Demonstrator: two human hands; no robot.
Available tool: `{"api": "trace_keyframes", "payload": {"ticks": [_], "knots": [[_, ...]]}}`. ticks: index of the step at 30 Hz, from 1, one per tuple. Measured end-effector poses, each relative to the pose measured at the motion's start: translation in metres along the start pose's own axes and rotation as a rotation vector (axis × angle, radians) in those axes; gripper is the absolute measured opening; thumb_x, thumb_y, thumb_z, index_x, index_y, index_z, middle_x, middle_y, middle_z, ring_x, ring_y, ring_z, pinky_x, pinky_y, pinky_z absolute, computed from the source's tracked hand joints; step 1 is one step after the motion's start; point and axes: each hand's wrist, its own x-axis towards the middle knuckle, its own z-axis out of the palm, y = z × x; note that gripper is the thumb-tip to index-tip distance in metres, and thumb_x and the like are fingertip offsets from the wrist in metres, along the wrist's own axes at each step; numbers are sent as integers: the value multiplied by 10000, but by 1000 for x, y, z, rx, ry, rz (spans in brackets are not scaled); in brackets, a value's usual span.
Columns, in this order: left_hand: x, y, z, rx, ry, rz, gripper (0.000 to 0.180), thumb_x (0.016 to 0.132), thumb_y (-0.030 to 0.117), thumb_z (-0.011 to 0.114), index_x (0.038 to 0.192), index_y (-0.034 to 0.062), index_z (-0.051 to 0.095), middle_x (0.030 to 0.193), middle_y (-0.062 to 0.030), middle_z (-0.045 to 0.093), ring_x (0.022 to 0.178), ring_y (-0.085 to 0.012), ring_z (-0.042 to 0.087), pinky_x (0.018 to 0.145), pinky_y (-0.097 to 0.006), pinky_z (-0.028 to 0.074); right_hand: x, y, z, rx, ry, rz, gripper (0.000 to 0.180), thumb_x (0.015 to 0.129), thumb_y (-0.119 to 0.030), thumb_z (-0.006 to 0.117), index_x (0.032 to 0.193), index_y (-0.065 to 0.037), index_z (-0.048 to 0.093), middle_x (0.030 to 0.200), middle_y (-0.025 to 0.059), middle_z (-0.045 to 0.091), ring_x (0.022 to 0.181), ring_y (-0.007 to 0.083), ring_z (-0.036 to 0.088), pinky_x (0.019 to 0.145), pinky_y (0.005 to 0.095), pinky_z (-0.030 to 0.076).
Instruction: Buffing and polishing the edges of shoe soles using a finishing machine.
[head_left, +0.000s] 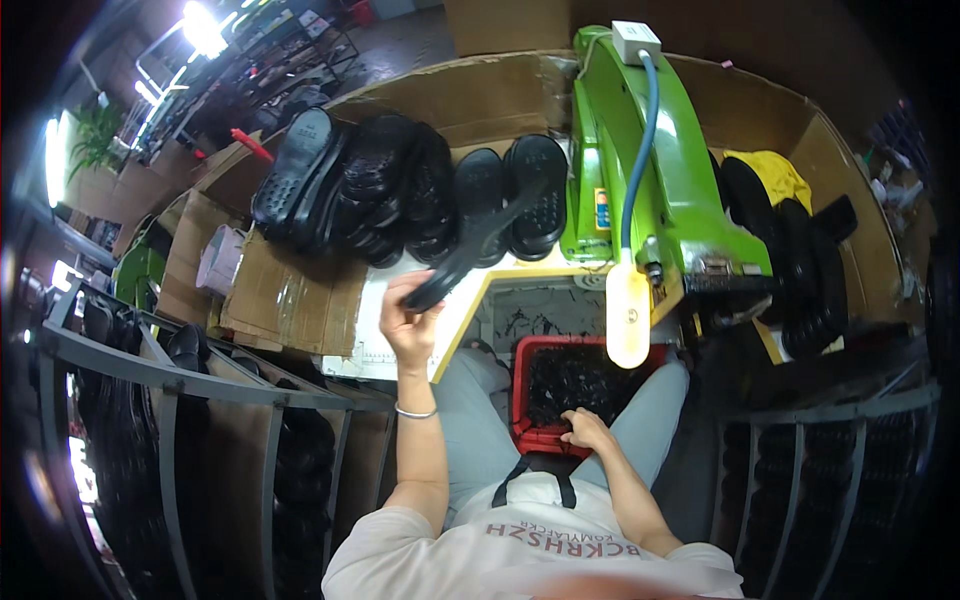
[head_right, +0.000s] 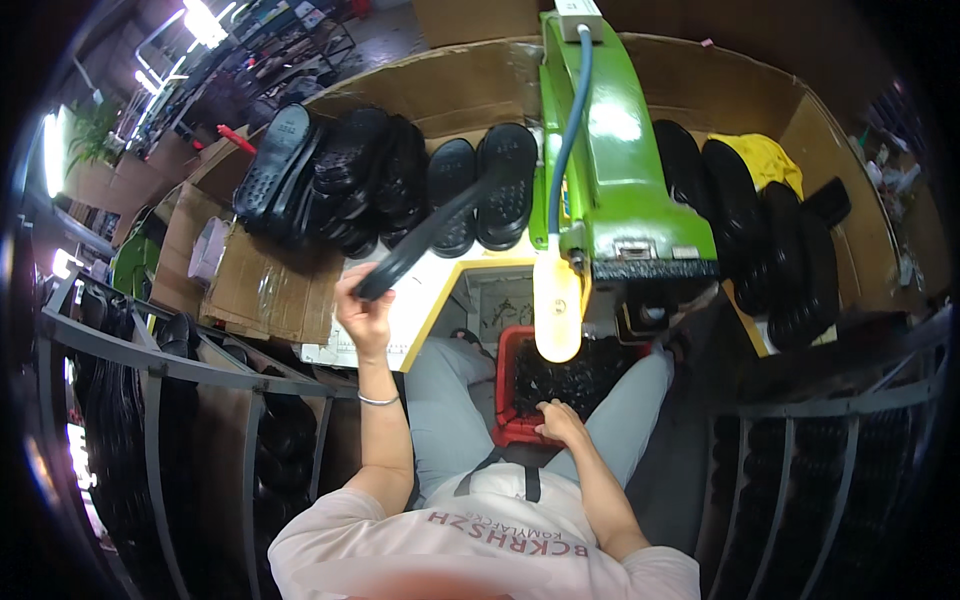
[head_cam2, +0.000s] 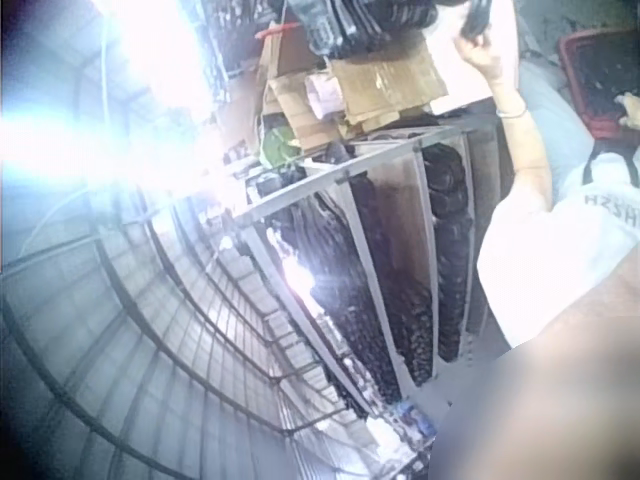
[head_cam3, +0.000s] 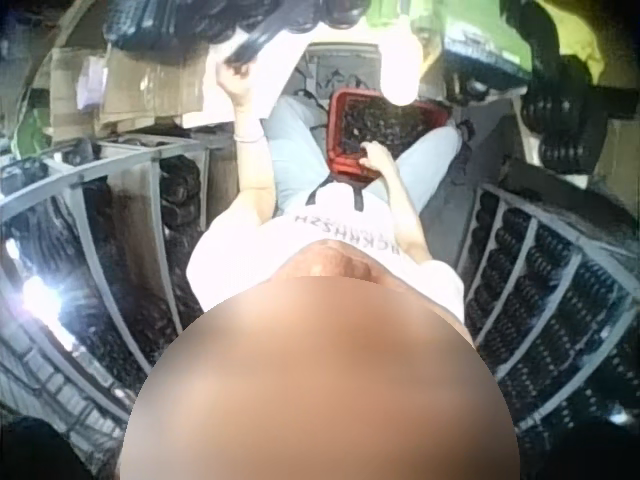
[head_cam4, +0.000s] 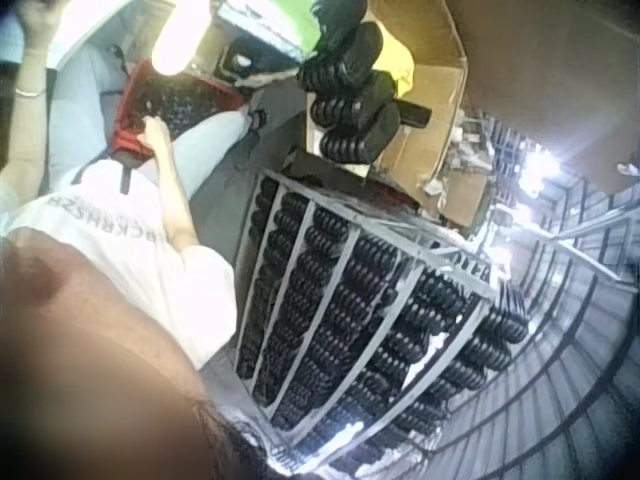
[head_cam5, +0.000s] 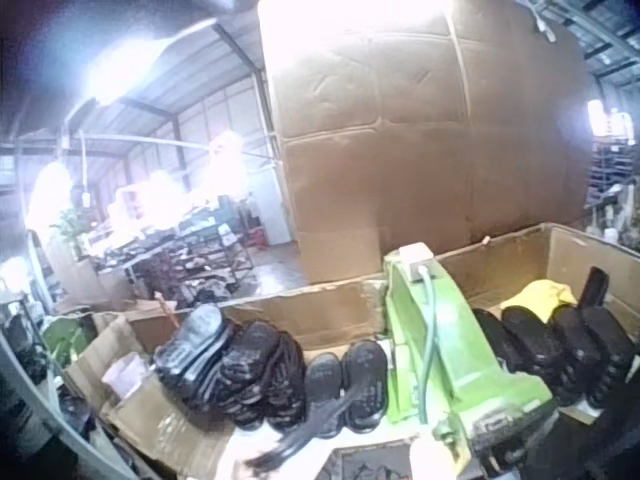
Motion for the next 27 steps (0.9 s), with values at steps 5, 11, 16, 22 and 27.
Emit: {"api": "trace_keyframes", "payload": {"ticks": [5, 11, 16, 22, 27], "knots": [[-4, -1, 15, -47, -44, 14, 370, 765, 86, 786, 987, 13, 499, 983, -138, 612, 921, -223, 594, 819, -301, 473, 25, 38, -10, 413, 209, 94, 424, 718, -141, 795, 1109, -50, 658, 928, 118, 667, 794, 191, 648, 759, 307, 528], [-13, 32, 0, -26, -104, 45, 412, 728, 157, 821, 949, 33, 496, 910, -128, 603, 846, -257, 586, 751, -344, 468, 22, 37, -52, 1093, 314, 80, 304, 849, -17, 661, 1145, -3, 599, 940, 56, 671, 797, 118, 643, 696, 244, 515], [-33, 62, -16, -166, -202, -36, 366, 639, 48, 836, 849, 24, 537, 808, -126, 635, 781, -271, 628, 719, -357, 515, 8, 17, -87, 1538, 384, -177, 485, 884, -123, 678, 1325, -61, 488, 1091, 80, 624, 916, 177, 633, 796, 357, 560], [-87, 67, 38, -391, -464, -556, 375, 606, -147, 716, 937, -10, 604, 909, -144, 662, 789, -215, 640, 618, -290, 535, -41, 7, -129, 1904, 521, -478, 1010, 772, -330, 790, 1520, -173, 130, 1409, 134, 379, 1176, 268, 512, 916, 491, 515], [-132, 40, 132, -511, -352, -643, 502, 604, -181, 624, 1066, 3, 557, 1016, -104, 617, 849, -174, 617, 736, -294, 525, -96, 48, -177, 1460, 1090, -522, 943, 731, -246, 837, 1465, -96, 265, 1347, 94, 408, 1196, 233, 463, 982, 401, 455]]}}
